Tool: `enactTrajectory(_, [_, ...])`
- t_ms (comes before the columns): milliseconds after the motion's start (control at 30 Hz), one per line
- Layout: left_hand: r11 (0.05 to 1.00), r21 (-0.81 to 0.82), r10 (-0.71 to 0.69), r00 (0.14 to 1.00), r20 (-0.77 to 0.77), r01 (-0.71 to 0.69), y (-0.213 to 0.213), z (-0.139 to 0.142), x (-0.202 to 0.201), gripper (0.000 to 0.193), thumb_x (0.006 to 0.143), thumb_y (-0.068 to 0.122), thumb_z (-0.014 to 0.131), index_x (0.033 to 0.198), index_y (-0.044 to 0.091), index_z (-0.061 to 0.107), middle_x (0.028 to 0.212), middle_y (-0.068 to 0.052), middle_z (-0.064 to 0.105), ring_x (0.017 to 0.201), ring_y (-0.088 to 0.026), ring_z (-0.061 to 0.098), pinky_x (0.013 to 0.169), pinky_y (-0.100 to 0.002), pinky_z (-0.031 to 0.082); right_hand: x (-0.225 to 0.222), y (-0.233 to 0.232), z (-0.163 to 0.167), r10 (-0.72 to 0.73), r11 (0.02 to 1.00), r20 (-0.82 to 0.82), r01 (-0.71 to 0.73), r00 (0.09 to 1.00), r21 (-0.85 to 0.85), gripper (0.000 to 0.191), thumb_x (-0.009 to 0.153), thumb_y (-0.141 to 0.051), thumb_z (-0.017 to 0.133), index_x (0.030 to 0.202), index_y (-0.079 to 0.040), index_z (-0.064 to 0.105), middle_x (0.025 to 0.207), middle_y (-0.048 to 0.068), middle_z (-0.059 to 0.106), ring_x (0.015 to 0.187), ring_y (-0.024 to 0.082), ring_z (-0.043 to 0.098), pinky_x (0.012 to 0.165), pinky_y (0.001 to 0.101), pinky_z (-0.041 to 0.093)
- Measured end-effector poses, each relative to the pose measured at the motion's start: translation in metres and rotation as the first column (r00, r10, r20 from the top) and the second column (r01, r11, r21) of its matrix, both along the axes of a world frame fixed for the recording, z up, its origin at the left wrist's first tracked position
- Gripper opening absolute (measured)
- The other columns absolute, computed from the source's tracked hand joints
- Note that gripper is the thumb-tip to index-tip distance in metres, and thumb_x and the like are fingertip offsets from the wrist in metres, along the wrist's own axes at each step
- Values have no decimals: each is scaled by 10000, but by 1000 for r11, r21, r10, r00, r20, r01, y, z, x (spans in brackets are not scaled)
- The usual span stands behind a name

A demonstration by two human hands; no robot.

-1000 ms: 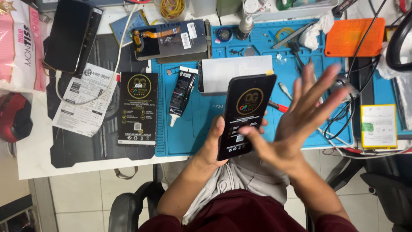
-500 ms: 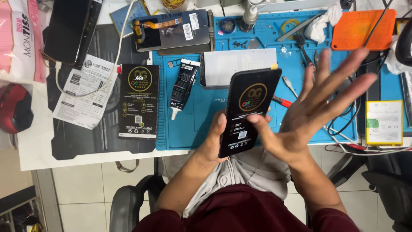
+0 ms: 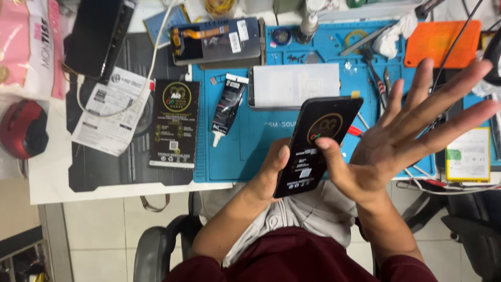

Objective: The person holds a phone frame with the old display removed, peels leftover adhesive from the frame, then aligns a new replacement screen with its flex cable and presses it into place. They press along the edges of the fitted screen and then handle the opened phone body and a battery on the work mat.

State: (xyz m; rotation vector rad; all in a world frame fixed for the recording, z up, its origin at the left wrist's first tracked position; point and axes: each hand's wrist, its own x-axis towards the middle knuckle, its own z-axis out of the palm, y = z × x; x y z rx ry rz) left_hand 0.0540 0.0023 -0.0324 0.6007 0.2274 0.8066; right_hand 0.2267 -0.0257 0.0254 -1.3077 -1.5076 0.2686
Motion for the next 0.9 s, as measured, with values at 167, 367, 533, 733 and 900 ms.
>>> enactTrajectory(167, [997, -70, -18, 996, 92, 24, 5, -5, 1, 844, 988, 659, 593, 1407, -71, 544, 1302, -190, 666, 1185, -226, 681, 1047, -372, 573, -24, -2, -6, 104, 993, 43, -102, 994, -56, 1422, 881, -220, 885, 1616, -394, -320, 1737, 6, -238, 1620, 306, -39, 1345, 526, 130])
enactTrajectory(367, [998, -37, 58, 998, 20, -57, -2, -13, 9, 801, 1089, 611, 603, 1381, -132, 547, 1161, -178, 657, 982, -192, 647, 841, -318, 547, 2, 17, 2, -29, 998, 32, 26, 999, 62, 1433, 830, -214, 873, 1632, -397, -300, 1742, 9, -206, 1620, 308, 12, 1340, 527, 138])
enactTrajectory(533, [998, -29, 60, 997, 55, -58, 6, -13, 11, 798, 1010, 630, 609, 1373, -79, 565, 1208, -149, 690, 1053, -177, 693, 921, -312, 587, -19, 11, -4, 62, 998, 68, -62, 996, -7, 1424, 814, -206, 867, 1642, -398, -276, 1749, 10, -179, 1619, 302, 61, 1336, 515, 149])
enactTrajectory(733, [996, -91, 7, 1000, 29, -4, -4, -14, 9, 795, 1035, 617, 625, 1353, -105, 526, 1127, -148, 630, 981, -193, 641, 846, -335, 550, -12, 4, -7, -6, 1000, 29, 6, 1000, 22, 1424, 787, -211, 879, 1642, -412, -242, 1741, -18, -140, 1625, 253, 114, 1349, 476, 156])
enactTrajectory(900, [999, -47, 11, 995, 102, -6, 2, -15, 5, 841, 1019, 648, 629, 1377, -110, 551, 1214, -170, 681, 1066, -207, 684, 944, -339, 582, -19, 7, -20, 52, 997, 25, -53, 998, 48, 1413, 859, -232, 895, 1651, -374, -267, 1744, 21, -157, 1638, 272, 62, 1363, 480, 120])
